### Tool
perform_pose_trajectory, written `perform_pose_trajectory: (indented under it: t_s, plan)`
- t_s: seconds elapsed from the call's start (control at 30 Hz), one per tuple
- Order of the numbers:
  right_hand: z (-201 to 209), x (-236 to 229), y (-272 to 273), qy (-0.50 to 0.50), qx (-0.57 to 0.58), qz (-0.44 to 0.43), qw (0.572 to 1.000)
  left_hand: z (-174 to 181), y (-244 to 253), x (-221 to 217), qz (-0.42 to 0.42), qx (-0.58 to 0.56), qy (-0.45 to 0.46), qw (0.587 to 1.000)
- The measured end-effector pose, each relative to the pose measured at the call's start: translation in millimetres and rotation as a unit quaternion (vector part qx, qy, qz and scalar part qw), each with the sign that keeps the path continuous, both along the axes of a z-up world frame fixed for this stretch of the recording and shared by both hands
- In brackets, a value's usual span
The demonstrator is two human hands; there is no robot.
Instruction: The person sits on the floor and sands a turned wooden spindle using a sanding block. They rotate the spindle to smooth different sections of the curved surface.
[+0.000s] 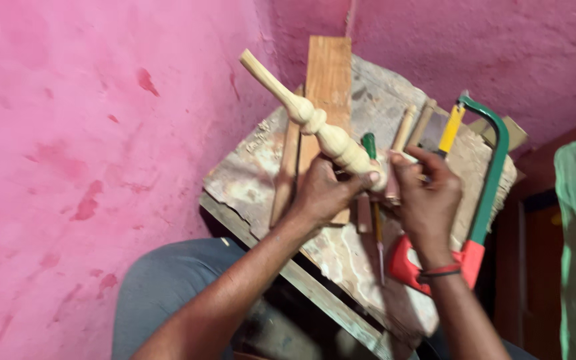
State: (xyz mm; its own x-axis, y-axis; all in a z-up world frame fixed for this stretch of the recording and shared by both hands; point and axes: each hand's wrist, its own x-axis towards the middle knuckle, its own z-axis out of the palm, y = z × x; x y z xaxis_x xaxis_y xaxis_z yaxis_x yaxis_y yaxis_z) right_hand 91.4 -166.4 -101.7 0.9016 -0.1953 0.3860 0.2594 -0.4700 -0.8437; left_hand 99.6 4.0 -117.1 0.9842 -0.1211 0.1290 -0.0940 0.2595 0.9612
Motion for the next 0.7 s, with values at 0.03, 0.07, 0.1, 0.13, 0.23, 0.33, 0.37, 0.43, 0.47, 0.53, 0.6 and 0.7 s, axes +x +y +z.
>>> perform_pose_trajectory:
  t_s: [0.03,0.07,0.1,0.13,0.23,0.33,0.37,0.43,0.47,0.53,0.6,0.7]
  plan:
    - [2,4,-7,0.004,0.066,0.009,0.998,2,-1,1,-0.005,-0.014,0.019,1.000]
    - [4,7,-15,0.008,0.131,0.018,0.991,5,0,2,-0.010,-0.028,0.039,0.999]
    - [5,11,-18,0.013,0.196,0.027,0.980,8,5,4,-0.020,-0.063,0.069,0.995]
    - [5,14,-23,0.048,0.268,0.020,0.962,9,5,5,-0.032,-0.102,0.100,0.989]
    - [12,16,-41,0.138,0.433,0.019,0.891,11,8,9,-0.034,-0.121,0.138,0.982]
    - [16,13,-43,0.189,0.506,0.048,0.840,13,11,11,-0.028,-0.120,0.136,0.983]
    - [18,13,-41,0.200,0.519,0.054,0.829,15,12,11,-0.027,-0.125,0.132,0.983]
    - [22,12,-38,0.217,0.556,0.075,0.798,19,14,11,-0.018,-0.131,0.140,0.981]
    - [25,11,-38,0.222,0.580,0.089,0.779,21,14,11,-0.014,-0.135,0.142,0.981]
    - [29,9,-37,0.230,0.612,0.116,0.748,25,15,10,-0.007,-0.134,0.141,0.981]
    - [32,6,-36,0.234,0.631,0.140,0.727,28,16,9,-0.008,-0.134,0.142,0.981]
    - [37,0,-35,0.235,0.657,0.155,0.699,29,16,8,-0.021,-0.135,0.142,0.980]
